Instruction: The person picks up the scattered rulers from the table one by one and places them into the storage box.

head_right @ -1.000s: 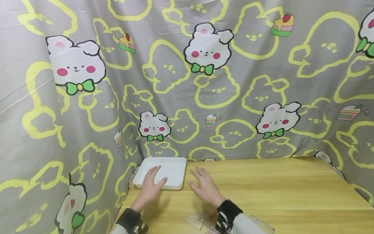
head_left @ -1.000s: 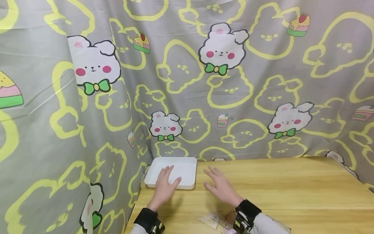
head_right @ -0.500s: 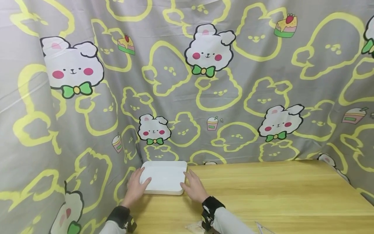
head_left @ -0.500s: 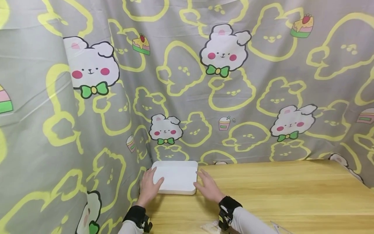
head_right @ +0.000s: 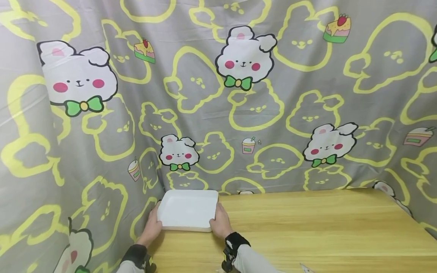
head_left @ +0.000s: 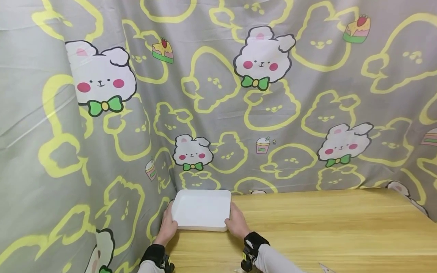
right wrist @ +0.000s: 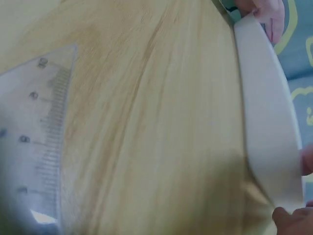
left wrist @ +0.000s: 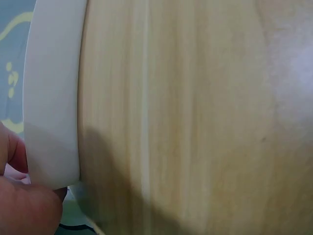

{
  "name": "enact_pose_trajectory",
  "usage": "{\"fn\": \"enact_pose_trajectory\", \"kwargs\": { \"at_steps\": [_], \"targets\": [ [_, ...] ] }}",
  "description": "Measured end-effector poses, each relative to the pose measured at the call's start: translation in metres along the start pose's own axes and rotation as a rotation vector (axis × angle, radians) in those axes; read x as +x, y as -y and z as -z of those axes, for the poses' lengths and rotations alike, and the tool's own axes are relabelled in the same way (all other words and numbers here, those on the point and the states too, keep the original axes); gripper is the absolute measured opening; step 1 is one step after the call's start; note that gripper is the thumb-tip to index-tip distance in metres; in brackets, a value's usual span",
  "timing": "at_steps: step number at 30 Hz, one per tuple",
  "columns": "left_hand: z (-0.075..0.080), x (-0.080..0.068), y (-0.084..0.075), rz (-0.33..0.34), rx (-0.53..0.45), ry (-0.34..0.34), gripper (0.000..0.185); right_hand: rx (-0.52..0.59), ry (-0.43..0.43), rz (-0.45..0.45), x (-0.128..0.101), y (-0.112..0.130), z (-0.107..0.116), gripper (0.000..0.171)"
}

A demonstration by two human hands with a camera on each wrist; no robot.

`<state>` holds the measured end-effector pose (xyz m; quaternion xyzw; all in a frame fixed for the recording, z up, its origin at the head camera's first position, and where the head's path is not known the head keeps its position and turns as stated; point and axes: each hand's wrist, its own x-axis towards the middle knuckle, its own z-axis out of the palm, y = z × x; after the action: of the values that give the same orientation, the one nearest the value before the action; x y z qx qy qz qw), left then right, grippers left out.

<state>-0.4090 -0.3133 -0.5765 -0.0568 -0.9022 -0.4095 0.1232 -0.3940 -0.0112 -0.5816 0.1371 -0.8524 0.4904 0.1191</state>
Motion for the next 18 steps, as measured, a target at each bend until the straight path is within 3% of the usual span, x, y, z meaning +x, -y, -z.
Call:
{"fn": "enact_pose_trajectory", "kwargs": {
  "at_steps": [7, 18],
  "targets": [
    [0.0, 0.0, 0.001, 0.099, 0.005, 0.076, 0.068, 0.112, 0.021, -0.051, 0.002, -0.006, -0.01, 0.067],
    [-0.003, 0.0, 0.003, 0.1, 0.033, 0.094, 0.065, 0.118, 0.045, -0.013, 0.001, -0.011, -0.01, 0.065]
  ]
}}
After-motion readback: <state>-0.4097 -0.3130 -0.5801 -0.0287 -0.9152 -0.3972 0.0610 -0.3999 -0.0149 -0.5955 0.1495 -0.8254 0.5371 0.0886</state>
